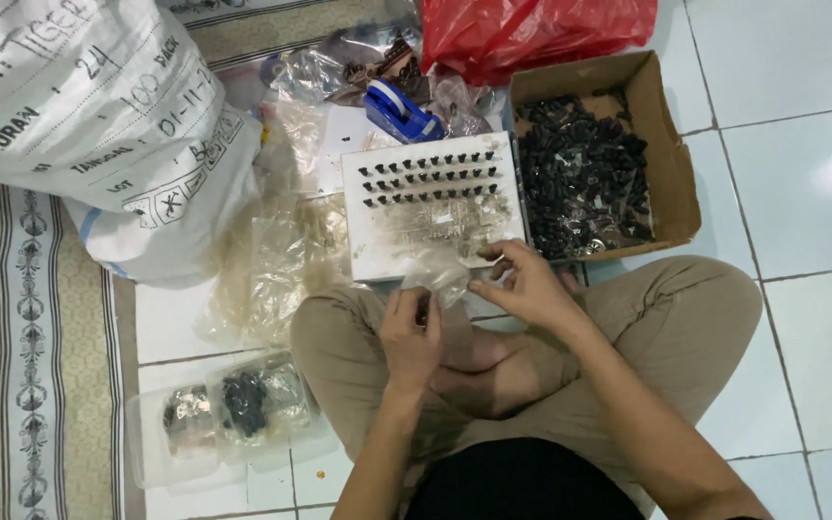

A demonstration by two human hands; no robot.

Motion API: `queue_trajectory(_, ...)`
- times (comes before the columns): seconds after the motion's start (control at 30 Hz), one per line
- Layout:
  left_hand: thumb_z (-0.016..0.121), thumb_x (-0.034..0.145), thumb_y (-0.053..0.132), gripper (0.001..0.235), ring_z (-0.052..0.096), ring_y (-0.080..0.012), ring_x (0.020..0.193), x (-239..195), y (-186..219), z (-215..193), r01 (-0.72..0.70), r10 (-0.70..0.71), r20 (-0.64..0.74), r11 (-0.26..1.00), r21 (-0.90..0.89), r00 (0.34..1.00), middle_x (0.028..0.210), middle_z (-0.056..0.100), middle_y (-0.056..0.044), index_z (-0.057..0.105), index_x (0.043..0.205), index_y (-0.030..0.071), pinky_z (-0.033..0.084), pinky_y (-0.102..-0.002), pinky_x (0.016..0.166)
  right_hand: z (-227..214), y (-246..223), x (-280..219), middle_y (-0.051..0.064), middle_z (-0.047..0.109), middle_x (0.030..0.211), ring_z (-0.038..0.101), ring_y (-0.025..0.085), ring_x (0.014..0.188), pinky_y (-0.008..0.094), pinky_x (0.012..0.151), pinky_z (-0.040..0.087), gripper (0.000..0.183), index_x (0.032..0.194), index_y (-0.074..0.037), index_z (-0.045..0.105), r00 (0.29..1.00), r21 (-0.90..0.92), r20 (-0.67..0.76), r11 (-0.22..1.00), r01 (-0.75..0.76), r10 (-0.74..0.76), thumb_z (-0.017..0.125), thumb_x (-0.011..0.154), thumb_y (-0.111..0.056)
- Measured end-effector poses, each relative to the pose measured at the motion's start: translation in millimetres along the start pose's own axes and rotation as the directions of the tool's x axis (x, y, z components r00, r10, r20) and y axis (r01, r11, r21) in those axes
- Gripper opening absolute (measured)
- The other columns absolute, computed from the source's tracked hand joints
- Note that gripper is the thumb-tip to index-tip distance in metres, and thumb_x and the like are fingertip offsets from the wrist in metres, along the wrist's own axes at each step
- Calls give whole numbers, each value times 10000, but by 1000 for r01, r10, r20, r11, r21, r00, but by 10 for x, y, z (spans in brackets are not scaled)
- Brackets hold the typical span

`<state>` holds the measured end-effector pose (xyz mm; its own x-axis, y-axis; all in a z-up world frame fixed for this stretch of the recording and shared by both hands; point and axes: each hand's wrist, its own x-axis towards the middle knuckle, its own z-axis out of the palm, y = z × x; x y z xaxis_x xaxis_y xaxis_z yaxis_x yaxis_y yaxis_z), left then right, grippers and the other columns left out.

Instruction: The person sits on the floor and repeatedly picks small black plastic parts from a cardboard box, places them into a clear plastic bag, and then seals the bag using a blue handheld heat sealer. The sealed bag is then placed into a clear plastic container.

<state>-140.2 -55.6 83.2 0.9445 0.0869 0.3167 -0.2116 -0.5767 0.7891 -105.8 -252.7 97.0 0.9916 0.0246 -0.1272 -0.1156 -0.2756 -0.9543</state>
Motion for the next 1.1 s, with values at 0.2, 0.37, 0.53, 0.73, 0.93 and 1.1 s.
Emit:
queue_trajectory(0.2,691,918,14,70,647,-272,645,54,-86,-11,30,-32,-71,999,-18,997,735,596,-87,636,925,57,539,-341,536,-323,375,782,268,599,1110,722,352,831,430,653,594,611,1319,52,592,988,-390,-147,921,-18,-43,843,801,-151)
queue_trajectory(0.37,698,923,20,68,650,-287,642,76,24,-45,41,-43,-71,999,-34,997,726,593,-100,639,911,49,524,-348,523,-266,252,1129,295,569,1127,711,385,863,474,690,596,651,1396,76,520,995,-439,-68,898,33,-69,779,823,-93)
queue_trajectory(0.53,699,915,17,71,650,-303,631,49,-30,-67,72,-74,-47,996,-46,996,712,593,-106,639,900,52,521,-359,520,-236,290,1303,269,567,1130,711,366,851,459,683,593,589,1379,56,548,998,-527,4,847,62,-70,721,828,-60)
queue_trajectory(0.73,703,907,6,61,665,-306,629,86,-19,-67,117,-121,-47,990,-75,992,708,610,-119,659,891,44,523,-356,519,-246,589,1481,263,585,1087,718,371,813,432,642,583,478,1325,52,595,996,-576,29,813,83,-80,705,873,-56)
queue_trajectory(0.93,706,918,18,45,675,-317,671,173,55,-28,132,-136,-61,989,-71,989,732,628,-134,663,909,31,537,-369,548,-282,930,1566,248,675,959,730,425,839,476,710,599,214,1117,21,721,982,-572,-27,809,139,-187,708,907,-16)
queue_trajectory(1.1,719,919,55,52,681,-303,707,269,47,54,157,-164,-91,984,-82,982,752,643,-114,667,915,52,538,-363,574,-290,709,1261,211,670,1052,710,248,849,365,713,591,263,1215,9,678,998,-63,-66,998,17,-21,655,954,-17)
